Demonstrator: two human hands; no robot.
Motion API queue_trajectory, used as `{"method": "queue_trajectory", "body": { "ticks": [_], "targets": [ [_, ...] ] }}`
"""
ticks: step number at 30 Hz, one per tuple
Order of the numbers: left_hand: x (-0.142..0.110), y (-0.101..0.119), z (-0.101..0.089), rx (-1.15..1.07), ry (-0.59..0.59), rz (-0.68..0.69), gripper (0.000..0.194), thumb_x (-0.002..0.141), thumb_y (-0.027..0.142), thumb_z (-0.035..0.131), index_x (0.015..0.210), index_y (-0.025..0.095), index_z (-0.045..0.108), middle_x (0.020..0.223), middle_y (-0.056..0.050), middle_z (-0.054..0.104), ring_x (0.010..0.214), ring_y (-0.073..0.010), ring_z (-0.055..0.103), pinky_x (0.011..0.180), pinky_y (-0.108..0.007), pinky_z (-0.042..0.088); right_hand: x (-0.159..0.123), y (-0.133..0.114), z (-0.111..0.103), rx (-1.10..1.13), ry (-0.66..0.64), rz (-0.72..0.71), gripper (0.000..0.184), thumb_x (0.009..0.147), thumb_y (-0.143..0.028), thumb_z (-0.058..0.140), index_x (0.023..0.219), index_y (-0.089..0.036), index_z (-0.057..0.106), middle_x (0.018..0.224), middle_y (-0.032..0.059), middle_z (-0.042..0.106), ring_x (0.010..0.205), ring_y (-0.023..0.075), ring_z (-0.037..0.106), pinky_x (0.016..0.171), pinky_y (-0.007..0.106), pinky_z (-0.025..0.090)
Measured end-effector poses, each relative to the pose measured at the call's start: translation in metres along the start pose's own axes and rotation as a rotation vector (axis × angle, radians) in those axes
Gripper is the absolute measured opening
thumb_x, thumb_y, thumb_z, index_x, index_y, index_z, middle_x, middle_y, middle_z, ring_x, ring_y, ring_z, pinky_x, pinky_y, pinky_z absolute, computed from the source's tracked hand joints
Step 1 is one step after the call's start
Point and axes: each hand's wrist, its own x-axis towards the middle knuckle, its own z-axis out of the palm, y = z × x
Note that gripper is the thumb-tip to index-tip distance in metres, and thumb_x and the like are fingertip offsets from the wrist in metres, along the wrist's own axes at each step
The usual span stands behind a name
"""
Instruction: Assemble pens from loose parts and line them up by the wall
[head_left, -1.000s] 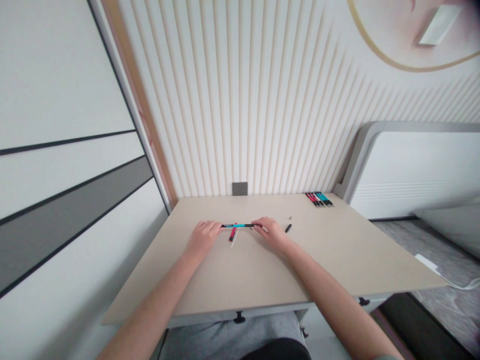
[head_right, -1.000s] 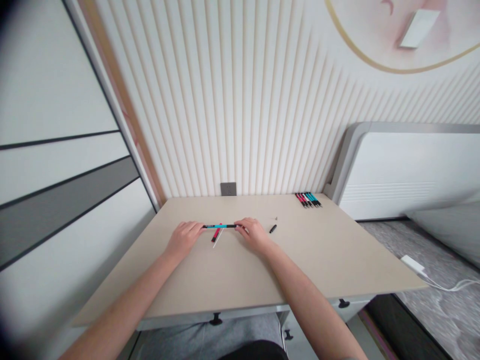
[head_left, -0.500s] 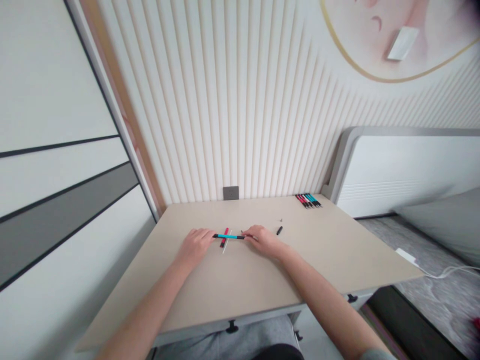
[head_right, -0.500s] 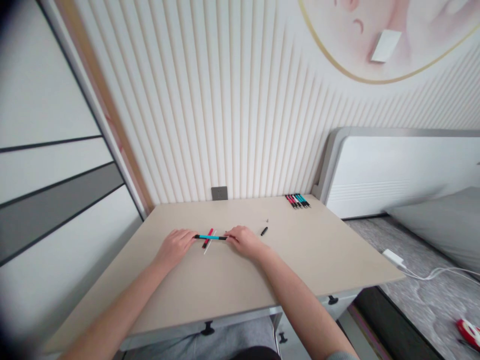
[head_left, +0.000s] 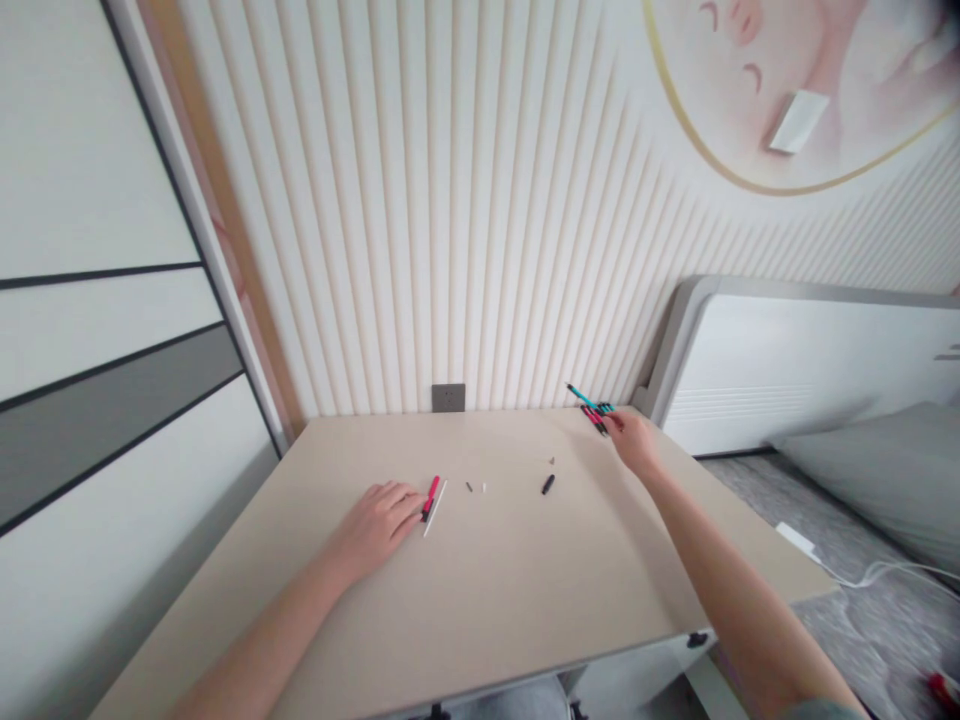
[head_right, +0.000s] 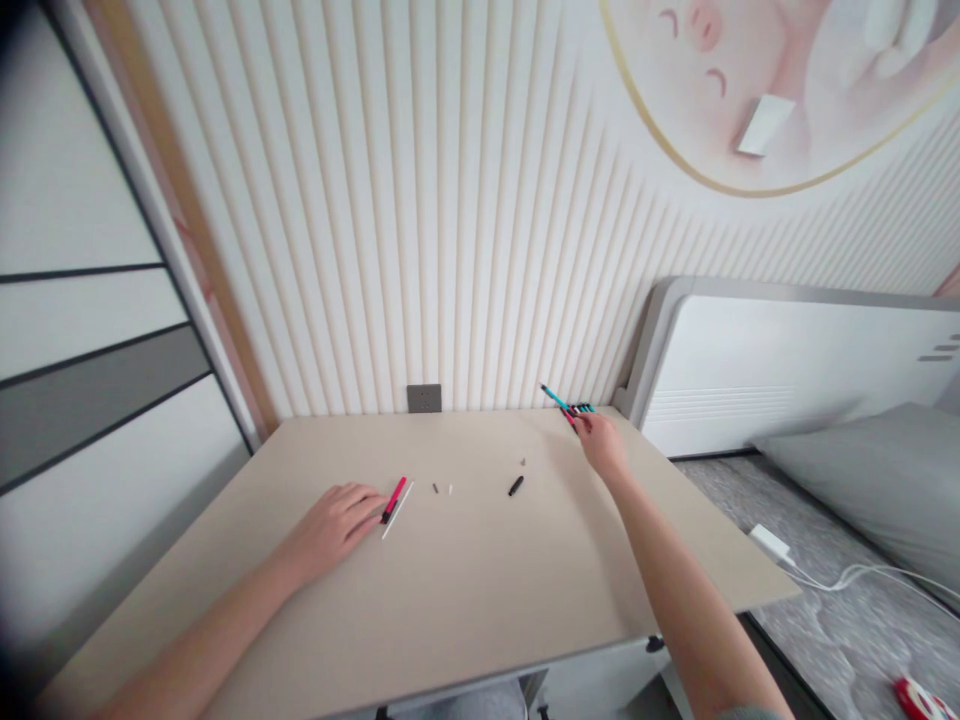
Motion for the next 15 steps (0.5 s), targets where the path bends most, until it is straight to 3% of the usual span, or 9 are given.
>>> {"method": "queue_trajectory", "body": {
  "ticks": [3,6,9,15],
  "targets": [
    [0.001,0.000,0.001,-0.060,-0.025,-0.006,0.028,0.093,0.029,0.045,0.119,0.026,0.056,0.110,-0.005,0.061,0.100,-0.0191,0.054,0.087,-0.034,0.041,0.006,0.076,0.007,-0.153,0.054,0.294,0.036,0.087,-0.036,0.046,0.101,-0.016,0.071,0.104,0.0161,0.066,0.100,0.0273,0.060,0.084,0.034,0.043],
    [0.000,-0.002,0.003,-0.092,-0.068,-0.024,0.030,0.093,0.028,0.045,0.122,0.026,0.055,0.112,-0.005,0.060,0.101,-0.0193,0.053,0.088,-0.034,0.041,0.006,0.128,0.014,-0.159,-0.065,0.525,0.038,0.085,-0.039,0.047,0.105,-0.018,0.071,0.103,0.0172,0.068,0.098,0.0313,0.062,0.077,0.036,0.046],
    [0.000,-0.004,0.004,-0.108,-0.122,-0.048,0.031,0.094,0.029,0.044,0.123,0.027,0.054,0.113,-0.004,0.059,0.103,-0.0192,0.053,0.090,-0.035,0.041,0.010,0.149,0.023,-0.147,-0.112,0.567,0.039,0.084,-0.041,0.047,0.103,-0.017,0.072,0.098,0.0179,0.069,0.096,0.0331,0.063,0.073,0.036,0.047],
    [0.000,-0.005,0.005,-0.128,-0.171,-0.084,0.029,0.094,0.028,0.043,0.122,0.029,0.054,0.113,-0.002,0.059,0.104,-0.0181,0.052,0.092,-0.034,0.041,0.034,0.151,0.046,-0.113,-0.162,0.595,0.039,0.082,-0.043,0.049,0.104,-0.020,0.072,0.102,0.0164,0.069,0.099,0.0352,0.062,0.074,0.039,0.048]
  ]
}}
